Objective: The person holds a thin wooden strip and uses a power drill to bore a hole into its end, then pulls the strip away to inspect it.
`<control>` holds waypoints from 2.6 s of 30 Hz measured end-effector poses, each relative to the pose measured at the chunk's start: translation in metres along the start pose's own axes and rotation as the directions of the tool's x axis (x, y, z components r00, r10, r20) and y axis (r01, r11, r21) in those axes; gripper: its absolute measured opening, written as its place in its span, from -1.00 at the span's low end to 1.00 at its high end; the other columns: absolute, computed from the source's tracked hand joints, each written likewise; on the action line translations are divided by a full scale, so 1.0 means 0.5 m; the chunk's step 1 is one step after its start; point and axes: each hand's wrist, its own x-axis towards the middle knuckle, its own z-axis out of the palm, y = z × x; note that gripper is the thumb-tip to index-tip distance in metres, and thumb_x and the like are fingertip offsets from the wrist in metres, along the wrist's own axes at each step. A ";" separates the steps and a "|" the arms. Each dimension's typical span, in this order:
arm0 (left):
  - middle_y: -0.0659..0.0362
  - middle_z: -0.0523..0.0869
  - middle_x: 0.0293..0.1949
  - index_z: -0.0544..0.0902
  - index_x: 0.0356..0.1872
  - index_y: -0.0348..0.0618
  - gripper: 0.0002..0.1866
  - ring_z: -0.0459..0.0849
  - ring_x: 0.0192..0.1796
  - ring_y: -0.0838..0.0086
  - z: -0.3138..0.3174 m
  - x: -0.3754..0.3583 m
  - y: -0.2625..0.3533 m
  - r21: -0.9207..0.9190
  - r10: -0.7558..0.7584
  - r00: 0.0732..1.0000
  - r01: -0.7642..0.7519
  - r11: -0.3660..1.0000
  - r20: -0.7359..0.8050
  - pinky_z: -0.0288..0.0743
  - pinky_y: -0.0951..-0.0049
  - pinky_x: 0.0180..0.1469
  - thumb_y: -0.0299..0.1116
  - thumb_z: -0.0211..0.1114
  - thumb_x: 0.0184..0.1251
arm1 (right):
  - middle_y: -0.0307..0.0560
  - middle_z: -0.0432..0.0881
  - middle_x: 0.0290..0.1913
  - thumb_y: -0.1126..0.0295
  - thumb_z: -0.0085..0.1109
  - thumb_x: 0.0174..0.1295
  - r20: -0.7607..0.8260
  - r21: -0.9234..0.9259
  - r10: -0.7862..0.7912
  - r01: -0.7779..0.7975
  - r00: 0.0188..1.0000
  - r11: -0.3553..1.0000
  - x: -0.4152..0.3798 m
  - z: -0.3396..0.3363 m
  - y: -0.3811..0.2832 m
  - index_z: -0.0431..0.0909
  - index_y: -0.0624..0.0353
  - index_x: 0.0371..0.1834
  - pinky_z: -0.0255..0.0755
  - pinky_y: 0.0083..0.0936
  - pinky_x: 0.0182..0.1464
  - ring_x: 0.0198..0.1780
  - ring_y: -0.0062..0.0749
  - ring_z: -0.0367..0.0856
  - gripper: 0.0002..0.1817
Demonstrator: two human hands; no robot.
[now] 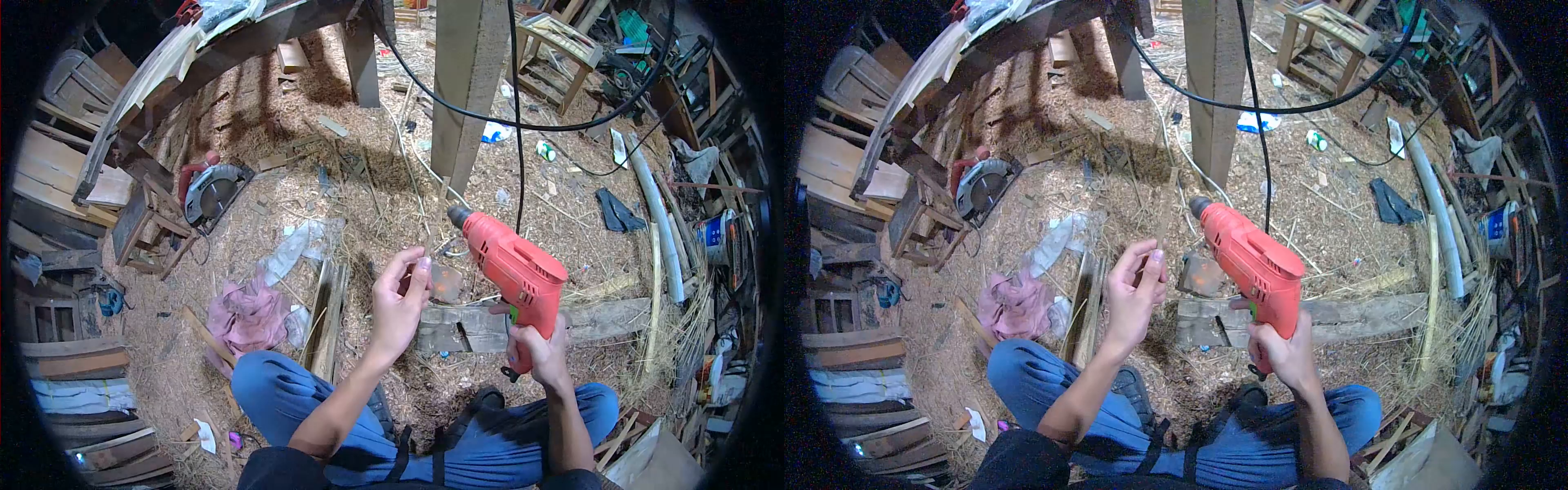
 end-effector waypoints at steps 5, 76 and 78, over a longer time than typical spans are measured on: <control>0.30 0.46 -0.45 0.52 0.10 -0.23 -0.72 0.28 -0.55 0.75 -0.003 -0.003 -0.011 -0.082 -0.013 0.993 0.023 0.996 0.117 0.13 0.68 -0.54 -0.24 0.11 0.60 | -0.18 0.49 -0.69 0.42 0.07 0.11 -0.090 -0.016 0.002 -0.004 0.996 1.000 0.004 0.019 0.002 0.61 0.48 -0.01 0.28 -0.57 -0.63 -0.73 -0.57 0.41 -0.58; 0.08 0.74 -0.29 0.38 0.07 -0.13 -0.77 0.76 -0.28 0.49 -0.032 -0.105 -0.515 0.193 -0.347 0.933 0.359 0.913 -0.094 0.63 0.49 -0.37 -0.59 0.11 0.49 | -0.17 0.52 -0.68 0.33 0.11 0.21 0.226 -0.302 0.531 -0.459 0.817 0.835 0.001 -0.096 0.171 0.66 0.30 -0.10 0.31 -0.53 -0.70 -0.74 -0.57 0.44 -0.69; 0.09 0.74 -0.28 0.38 0.09 -0.13 -0.76 0.76 -0.25 0.48 -0.034 -0.106 -0.518 0.212 -0.340 0.936 0.351 0.912 -0.086 0.64 0.49 -0.36 -0.58 0.11 0.49 | -0.17 0.55 -0.64 0.34 0.12 0.21 0.221 -0.304 0.489 -0.417 0.844 0.857 0.002 -0.092 0.175 0.66 0.30 -0.09 0.35 -0.54 -0.65 -0.70 -0.57 0.47 -0.69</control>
